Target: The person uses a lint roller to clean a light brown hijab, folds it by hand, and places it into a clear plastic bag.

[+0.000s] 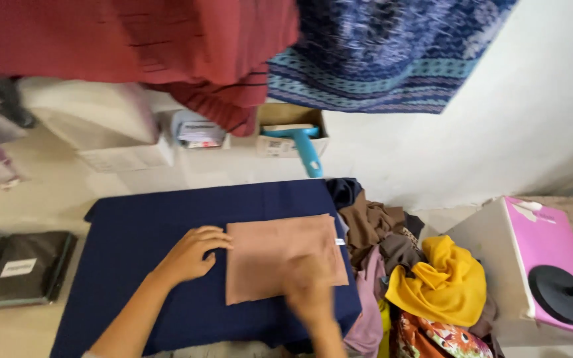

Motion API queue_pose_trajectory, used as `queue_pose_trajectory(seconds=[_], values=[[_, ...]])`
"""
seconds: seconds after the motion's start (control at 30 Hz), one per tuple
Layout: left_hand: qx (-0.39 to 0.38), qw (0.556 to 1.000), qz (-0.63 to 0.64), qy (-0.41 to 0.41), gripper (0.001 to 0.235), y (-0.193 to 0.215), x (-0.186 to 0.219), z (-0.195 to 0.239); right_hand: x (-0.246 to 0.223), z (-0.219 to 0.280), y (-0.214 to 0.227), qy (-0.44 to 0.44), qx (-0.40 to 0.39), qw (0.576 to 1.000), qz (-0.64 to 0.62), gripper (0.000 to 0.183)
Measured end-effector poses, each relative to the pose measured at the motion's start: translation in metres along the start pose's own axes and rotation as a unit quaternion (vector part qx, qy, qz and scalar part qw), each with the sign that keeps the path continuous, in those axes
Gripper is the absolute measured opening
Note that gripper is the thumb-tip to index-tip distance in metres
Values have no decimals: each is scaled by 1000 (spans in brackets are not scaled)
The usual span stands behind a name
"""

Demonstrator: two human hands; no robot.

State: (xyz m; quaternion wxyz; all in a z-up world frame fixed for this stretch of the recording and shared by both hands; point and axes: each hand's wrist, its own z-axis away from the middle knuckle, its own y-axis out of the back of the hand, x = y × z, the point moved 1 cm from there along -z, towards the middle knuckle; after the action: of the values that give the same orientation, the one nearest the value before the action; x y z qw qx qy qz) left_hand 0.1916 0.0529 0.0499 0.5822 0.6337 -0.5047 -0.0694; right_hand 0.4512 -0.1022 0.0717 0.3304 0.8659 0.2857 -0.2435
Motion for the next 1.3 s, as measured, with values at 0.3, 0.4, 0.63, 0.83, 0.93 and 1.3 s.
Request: queue_pose_trajectory(seconds=[0.3, 0.4, 0.63, 0.83, 0.93, 1.3], values=[[-12, 985, -122, -122, 36, -10, -37, -20, -62, 68, -104, 42, -152, 972, 174, 22], [5, 988, -111, -108, 25, -18, -44, -22, -53, 67, -114, 48, -117, 972, 197, 17], [49, 996, 0, -75, 6, 30, 12, -1, -72, 17, -36, -30, -21, 999, -14, 14], [81, 985, 132, -75, 19, 138, 111, 27, -106, -49, 54, -85, -63, 991, -76, 9], [133, 985, 105, -36, 21, 170, 116, 31, -111, -82, 49, -43, -89, 994, -49, 9], [261, 965, 22, 0, 24, 215, 79, 45, -136, -142, -21, 68, -88, 988, -109, 10]])
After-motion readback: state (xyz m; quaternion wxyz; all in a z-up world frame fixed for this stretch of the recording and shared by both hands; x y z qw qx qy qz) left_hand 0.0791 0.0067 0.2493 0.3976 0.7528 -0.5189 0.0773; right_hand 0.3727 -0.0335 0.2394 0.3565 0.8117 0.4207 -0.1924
